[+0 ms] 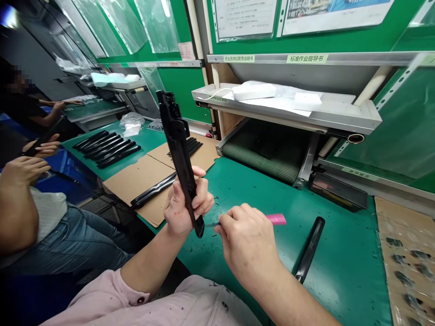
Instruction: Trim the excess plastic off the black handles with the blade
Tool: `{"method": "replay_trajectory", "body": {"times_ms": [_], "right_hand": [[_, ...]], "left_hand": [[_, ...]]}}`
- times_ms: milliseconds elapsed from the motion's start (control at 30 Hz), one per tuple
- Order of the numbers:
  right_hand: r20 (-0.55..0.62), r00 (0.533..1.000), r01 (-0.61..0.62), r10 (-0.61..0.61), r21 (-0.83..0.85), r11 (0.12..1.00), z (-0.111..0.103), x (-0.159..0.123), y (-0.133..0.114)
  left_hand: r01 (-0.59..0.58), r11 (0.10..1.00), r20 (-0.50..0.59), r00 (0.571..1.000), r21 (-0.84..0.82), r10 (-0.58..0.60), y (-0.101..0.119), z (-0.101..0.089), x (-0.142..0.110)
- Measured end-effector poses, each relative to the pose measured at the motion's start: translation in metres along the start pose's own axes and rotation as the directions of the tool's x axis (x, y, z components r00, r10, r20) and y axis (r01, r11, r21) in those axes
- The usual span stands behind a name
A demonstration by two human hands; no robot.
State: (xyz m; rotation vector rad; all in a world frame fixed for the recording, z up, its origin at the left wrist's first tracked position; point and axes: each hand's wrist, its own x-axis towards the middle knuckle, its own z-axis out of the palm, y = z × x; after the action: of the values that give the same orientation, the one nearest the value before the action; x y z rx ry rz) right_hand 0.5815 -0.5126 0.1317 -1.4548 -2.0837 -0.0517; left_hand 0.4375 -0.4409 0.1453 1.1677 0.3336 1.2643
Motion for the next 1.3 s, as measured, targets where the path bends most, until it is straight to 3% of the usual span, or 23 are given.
{"method": "replay_trajectory", "body": {"times_ms": [133,233,367,467,700,933,1300], "right_hand": [[0.014,1.000,-0.025,0.025,0.029,0.999,0.000,-0.001,0.006],[-0.032,0.998,-0.053,0.058,0.158,0.986,0.000,-0.004,0.010],[-0.194,0.964,-0.103,0.182,0.357,0.928,0.010,-0.016,0.007],[-0.240,0.946,-0.100,0.220,0.430,0.897,0.024,-0.026,0.001],[-0.297,0.929,-0.088,0.220,0.400,0.912,0.039,-0.028,-0.001],[-0.432,0.880,-0.048,0.197,0.332,0.942,0.040,-0.007,0.010],[-0.607,0.761,-0.039,0.229,0.310,0.950,0.011,0.056,0.044]], "left_hand": [[0.026,0.999,-0.021,0.999,-0.024,-0.026,0.004,0.003,0.002],[0.044,0.999,-0.128,0.991,-0.027,-0.047,0.002,0.000,0.011],[0.149,0.985,-0.323,0.931,-0.085,-0.169,-0.010,-0.010,0.024],[0.232,0.962,-0.368,0.890,-0.141,-0.269,-0.021,-0.015,0.026],[0.289,0.941,-0.329,0.884,-0.174,-0.332,-0.027,-0.012,0.022],[0.348,0.922,-0.264,0.885,-0.169,-0.383,-0.025,-0.001,0.009],[0.487,0.869,-0.084,0.866,-0.090,-0.494,-0.011,0.017,-0.011]]}}
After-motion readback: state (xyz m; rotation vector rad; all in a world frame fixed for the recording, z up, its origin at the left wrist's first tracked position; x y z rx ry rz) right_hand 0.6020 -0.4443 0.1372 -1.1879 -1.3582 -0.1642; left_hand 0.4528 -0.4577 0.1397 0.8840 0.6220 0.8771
